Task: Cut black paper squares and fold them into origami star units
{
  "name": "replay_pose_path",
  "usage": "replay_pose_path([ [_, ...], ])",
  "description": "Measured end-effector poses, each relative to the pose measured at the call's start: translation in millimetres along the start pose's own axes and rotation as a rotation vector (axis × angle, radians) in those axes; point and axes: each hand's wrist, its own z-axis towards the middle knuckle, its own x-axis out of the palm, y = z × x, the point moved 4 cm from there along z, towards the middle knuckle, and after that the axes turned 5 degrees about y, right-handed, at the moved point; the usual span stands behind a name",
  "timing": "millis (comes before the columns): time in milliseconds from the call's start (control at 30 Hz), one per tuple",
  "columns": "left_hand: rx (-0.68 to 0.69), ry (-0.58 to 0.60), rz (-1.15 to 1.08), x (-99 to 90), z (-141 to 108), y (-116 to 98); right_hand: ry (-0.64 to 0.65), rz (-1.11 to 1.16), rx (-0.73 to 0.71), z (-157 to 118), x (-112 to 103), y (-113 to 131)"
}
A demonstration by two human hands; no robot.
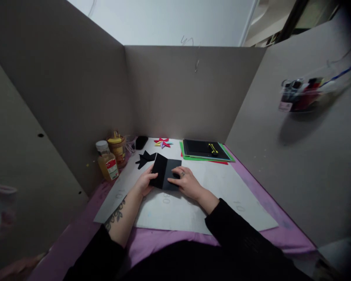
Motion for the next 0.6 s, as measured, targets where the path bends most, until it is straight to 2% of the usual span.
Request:
replay_pose_path([
  [67,0.076,-0.094,0.289,-5.6,1,-3,0.113,-0.046,-0.119,0,6,3],
  [167,0.275,-0.224,0.945,-5.1,-3,-12,0.228,-0.074,-0.187,-3,17,-1],
  [200,0.328,-0.197,1.162,-0.6,-4,-12,0.246,-0.072,-0.179,-5,21,-4],
  [267,0.374,-0.005,1.479,10.9,-7,-6,0.257,-0.041,-0.125,-10,27,-11],
  [333,0.359,0.238,1.615,20.6,-12,4,0.251,0.011,-0.050,-15,31,-20],
  [400,0.338,0.366,1.653,26.2,-18,11,0.246,0.057,0.013,-20,33,-29],
  [500,0.312,0.352,1.637,28.4,-26,15,0.218,0.102,0.065,-26,31,-39],
  [600,0.249,0.348,1.578,27.8,-32,17,0.187,0.226,0.052,-30,27,-42],
])
